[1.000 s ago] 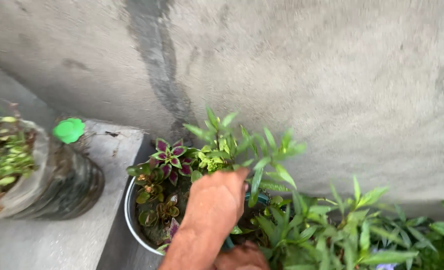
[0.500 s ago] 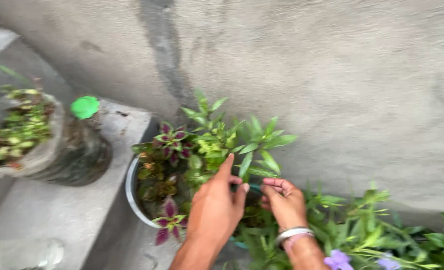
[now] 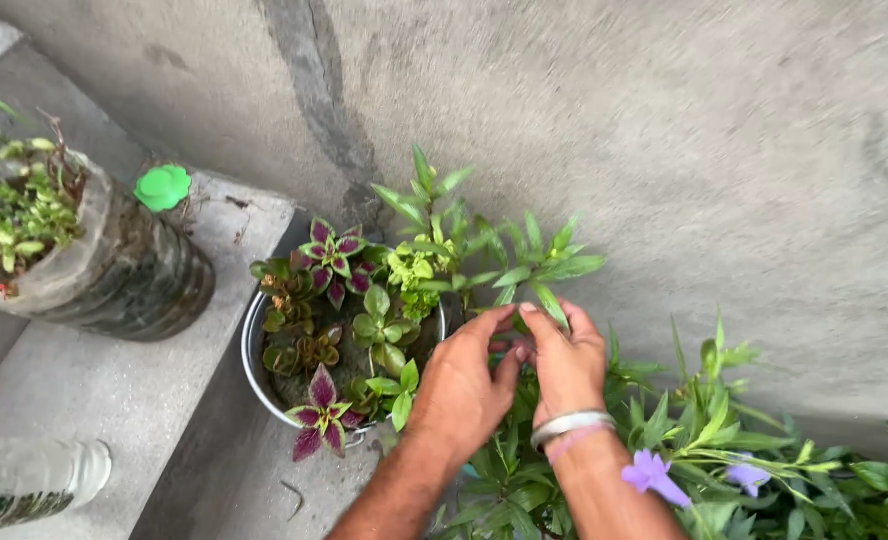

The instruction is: The recorder is pruning and spraying several potted plants in an outdoor setting.

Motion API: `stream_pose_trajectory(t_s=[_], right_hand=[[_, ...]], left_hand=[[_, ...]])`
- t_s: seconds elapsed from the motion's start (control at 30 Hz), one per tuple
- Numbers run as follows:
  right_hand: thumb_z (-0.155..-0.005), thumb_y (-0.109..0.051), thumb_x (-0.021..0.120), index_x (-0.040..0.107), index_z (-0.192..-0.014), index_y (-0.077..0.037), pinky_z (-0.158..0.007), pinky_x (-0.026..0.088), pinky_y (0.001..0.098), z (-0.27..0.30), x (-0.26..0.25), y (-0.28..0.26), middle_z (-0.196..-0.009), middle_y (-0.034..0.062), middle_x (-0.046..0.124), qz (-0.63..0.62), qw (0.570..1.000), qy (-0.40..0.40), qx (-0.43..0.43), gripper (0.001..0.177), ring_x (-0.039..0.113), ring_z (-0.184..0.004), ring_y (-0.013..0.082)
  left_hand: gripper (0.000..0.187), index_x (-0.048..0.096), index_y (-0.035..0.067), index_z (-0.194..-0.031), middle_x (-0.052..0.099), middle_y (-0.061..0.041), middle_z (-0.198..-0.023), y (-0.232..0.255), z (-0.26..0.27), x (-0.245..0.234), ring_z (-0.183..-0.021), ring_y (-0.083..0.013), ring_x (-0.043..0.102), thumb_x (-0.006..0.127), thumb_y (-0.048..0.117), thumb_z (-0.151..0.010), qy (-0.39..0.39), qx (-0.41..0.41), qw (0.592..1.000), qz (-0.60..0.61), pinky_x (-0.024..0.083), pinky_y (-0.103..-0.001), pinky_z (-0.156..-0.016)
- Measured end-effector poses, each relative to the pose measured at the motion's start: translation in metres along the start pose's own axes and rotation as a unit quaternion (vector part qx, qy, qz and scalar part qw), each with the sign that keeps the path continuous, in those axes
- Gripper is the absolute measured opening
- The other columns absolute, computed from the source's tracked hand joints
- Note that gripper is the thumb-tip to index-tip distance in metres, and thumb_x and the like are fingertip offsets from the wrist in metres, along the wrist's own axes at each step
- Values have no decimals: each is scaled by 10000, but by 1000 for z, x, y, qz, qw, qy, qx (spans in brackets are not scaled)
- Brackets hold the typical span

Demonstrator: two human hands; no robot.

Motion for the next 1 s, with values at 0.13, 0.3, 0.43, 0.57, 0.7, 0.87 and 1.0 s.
stream_pose_trajectory(t_s=[0.13, 0.3, 0.43, 0.57, 0.7, 0.87, 1.0], right_hand=[[-868, -82, 708, 442, -1473, -56, -1050, 457, 345, 94, 30, -70, -1464, 155, 542, 19, 997, -42, -58, 661, 554, -1283, 212], [-946, -15, 686, 365, -1549, -22, -1097, 449, 515, 128, -2, -113, -1588, 223, 378, -61, 956, -280, -60, 683, 460, -1416, 350], [-970, -72, 704, 525, -1422, 71, -994, 544, 517, 126, -47, -185, -1384, 353, 606, 96, 949, -290, -81, 507, 699, -1201, 451], [-961, -104, 735, 568, -1418, 35, -1022, 509, 445, 90, -99, -189, -1372, 268, 650, 286, 899, -298, -148, 507, 645, -1275, 319], [-914, -142, 769, 405, -1561, -55, -1032, 494, 403, 53, -156, -122, -1518, 148, 543, 401, 887, -219, -57, 748, 566, -1311, 247], [-834, -191, 741, 403, -1576, -136, -1010, 522, 369, 72, -133, -71, -1434, 137, 617, 273, 937, -210, 60, 817, 621, -1275, 199], [-846, -101, 697, 458, -1512, -91, -936, 539, 348, 79, -111, -80, -1380, 145, 632, 167, 974, -134, 70, 707, 671, -1151, 205]], left_hand=[[442, 657, 94, -1289, 760, -123, -1160, -6, 2, 2, -995, -215, 761, 700, 43, -852, 57, -20, 994, 90, 612, -348, -828], [389, 689, 81, -1269, 783, -79, -1133, -9, -4, 2, -982, -182, 745, 696, 136, -883, 49, -33, 985, 163, 613, -341, -800], [428, 691, 94, -1289, 779, -87, -1105, 17, 13, 17, -961, -173, 741, 694, 286, -907, -109, -48, 985, 128, 606, -334, -834], [453, 686, 80, -1280, 798, -89, -1110, 35, 33, 25, -981, -167, 750, 685, 364, -927, -179, -59, 974, 123, 606, -319, -874], [530, 658, 123, -1310, 747, -79, -1146, 29, 43, 24, -1029, -177, 734, 734, 411, -872, -152, -52, 986, 43, 589, -341, -880], [547, 670, 173, -1314, 714, -88, -1176, 21, 51, 35, -1038, -206, 702, 807, 320, -805, -161, -50, 986, 19, 566, -357, -873], [529, 687, 177, -1318, 765, -94, -1140, 22, 52, 40, -1032, -190, 728, 768, 153, -796, -174, -11, 984, 47, 561, -328, -924]])
Point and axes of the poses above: each hand's wrist, its own z-axis away from the middle knuckle, its own x-axis out of the palm, y = z × x, the point moved 8 cm from there along -z, towards the middle knuckle
